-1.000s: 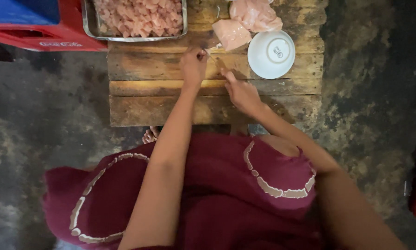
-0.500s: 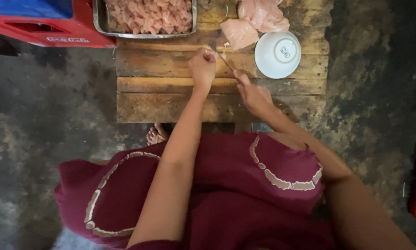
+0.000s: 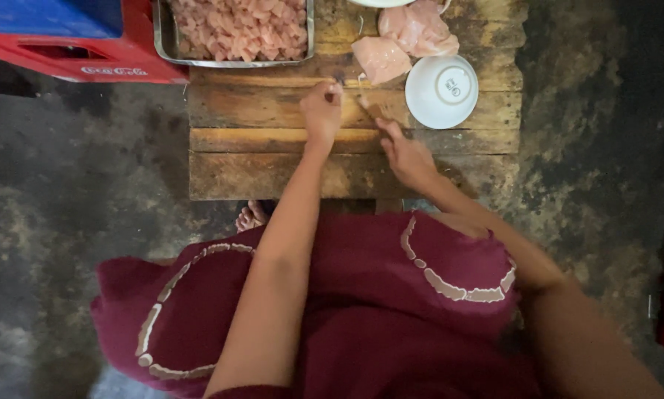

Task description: The person cuts raw chicken into small pieces on a wooden surface and places them into a metal tray. After finishing the first batch, they take more chicken from a white bowl and continue slicing it.

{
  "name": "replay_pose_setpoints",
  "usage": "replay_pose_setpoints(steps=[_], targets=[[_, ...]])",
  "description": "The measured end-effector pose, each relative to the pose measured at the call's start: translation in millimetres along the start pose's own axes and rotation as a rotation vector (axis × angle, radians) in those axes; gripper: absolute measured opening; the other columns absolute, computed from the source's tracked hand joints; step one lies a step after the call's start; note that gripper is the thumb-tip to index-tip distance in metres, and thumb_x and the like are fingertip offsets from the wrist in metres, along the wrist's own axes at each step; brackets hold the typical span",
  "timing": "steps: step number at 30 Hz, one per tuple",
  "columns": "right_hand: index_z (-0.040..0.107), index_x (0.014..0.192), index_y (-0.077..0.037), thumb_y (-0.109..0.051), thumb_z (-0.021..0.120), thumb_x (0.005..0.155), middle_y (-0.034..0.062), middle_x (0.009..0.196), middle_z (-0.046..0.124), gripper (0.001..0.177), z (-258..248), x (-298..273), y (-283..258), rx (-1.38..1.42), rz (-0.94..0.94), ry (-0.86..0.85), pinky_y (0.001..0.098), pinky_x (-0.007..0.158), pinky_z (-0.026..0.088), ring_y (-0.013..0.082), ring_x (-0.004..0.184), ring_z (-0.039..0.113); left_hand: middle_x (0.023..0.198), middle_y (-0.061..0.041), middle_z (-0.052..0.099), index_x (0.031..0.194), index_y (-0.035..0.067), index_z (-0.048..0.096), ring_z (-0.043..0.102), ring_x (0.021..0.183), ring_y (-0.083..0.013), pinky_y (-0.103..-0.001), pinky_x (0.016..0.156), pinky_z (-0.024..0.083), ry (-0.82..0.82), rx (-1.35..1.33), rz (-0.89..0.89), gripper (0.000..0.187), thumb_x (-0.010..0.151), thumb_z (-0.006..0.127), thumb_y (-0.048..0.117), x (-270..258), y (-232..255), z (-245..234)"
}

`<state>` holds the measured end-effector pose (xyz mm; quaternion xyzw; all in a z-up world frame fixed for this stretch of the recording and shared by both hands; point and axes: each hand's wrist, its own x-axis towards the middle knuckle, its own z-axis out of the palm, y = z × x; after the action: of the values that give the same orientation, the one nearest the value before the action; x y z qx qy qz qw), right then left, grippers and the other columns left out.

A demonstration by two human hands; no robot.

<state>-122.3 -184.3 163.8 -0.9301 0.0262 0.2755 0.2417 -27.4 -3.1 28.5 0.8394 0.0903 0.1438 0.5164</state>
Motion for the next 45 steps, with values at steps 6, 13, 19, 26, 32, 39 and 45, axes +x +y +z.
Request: replay_pose_setpoints(steps=[6,13,19,26,32,39,45], targets=[[0.047,0.142,-0.021,-0.028,0.049,0.108,0.0223,0.080,0.068,0.035,19.4,35.4,18.2,-0.248,-0.223,0.102,0.0600,0.064,0.048,0.0471,0.073,0.065,0.083,-0.018,0.071,0.084,0.005,0.069,0.073,0.077,-0.0360,-0.042,0.070,0.057,-0.041,-0.025,0.085,0.004,0.082,0.070,0.007,2.5,-13.8,21.3],[0.034,0.157,-0.032,-0.017,0.043,0.103,0.0247,0.089,0.069,0.057,26.3,48.3,12.4,-0.212,-0.257,0.120,0.0592,0.066,0.053,0.0468,0.077,0.069,0.085,-0.018,0.071,0.084,0.007,0.071,0.071,0.077,-0.0387,-0.046,0.067,0.054,-0.028,0.111,0.087,0.006,0.078,0.074,0.007,-2.5,13.2,-2.0],[0.036,0.152,-0.032,-0.036,0.044,0.107,0.0238,0.089,0.073,0.046,12.5,6.6,23.1,-0.150,-0.147,0.099,0.0620,0.069,0.051,0.0506,0.079,0.067,0.076,-0.016,0.071,0.086,0.005,0.066,0.075,0.073,-0.0329,-0.041,0.067,0.057,-0.014,-0.035,-0.059,0.008,0.082,0.071,0.009,-6.1,-2.3,6.8],[0.034,0.151,-0.025,-0.028,0.045,0.108,0.0230,0.077,0.070,0.045,37.1,64.2,19.1,-0.226,-0.346,0.188,0.0609,0.064,0.050,0.0481,0.071,0.067,0.080,-0.019,0.071,0.082,0.004,0.070,0.073,0.074,-0.0350,-0.042,0.068,0.057,-0.032,-0.002,0.048,0.005,0.079,0.074,0.003,-1.2,-1.7,12.6],[0.039,0.143,-0.025,-0.032,0.047,0.109,0.0223,0.081,0.070,0.036,49.5,55.7,40.1,-0.180,-0.283,0.192,0.0615,0.064,0.050,0.0482,0.073,0.068,0.080,-0.020,0.071,0.085,0.003,0.071,0.070,0.077,-0.0392,-0.046,0.068,0.055,-0.003,0.053,0.051,0.010,0.077,0.075,0.005,-1.3,4.7,1.1],[0.038,0.146,-0.025,-0.030,0.047,0.104,0.0232,0.089,0.072,0.043,16.1,12.4,14.5,-0.173,-0.368,0.211,0.0610,0.057,0.050,0.0505,0.069,0.067,0.079,-0.019,0.071,0.086,0.006,0.071,0.073,0.076,-0.0375,-0.045,0.070,0.056,-0.056,0.064,-0.048,0.005,0.084,0.073,0.010,-7.0,-13.5,8.7],[0.040,0.143,-0.019,-0.027,0.046,0.111,0.0218,0.085,0.072,0.033,50.3,78.0,20.6,-0.260,-0.382,0.189,0.0604,0.068,0.052,0.0459,0.079,0.070,0.080,-0.019,0.071,0.085,0.005,0.070,0.071,0.079,-0.0412,-0.047,0.068,0.055,-0.032,0.062,0.037,0.007,0.080,0.072,0.008,-5.5,12.0,-4.4]])
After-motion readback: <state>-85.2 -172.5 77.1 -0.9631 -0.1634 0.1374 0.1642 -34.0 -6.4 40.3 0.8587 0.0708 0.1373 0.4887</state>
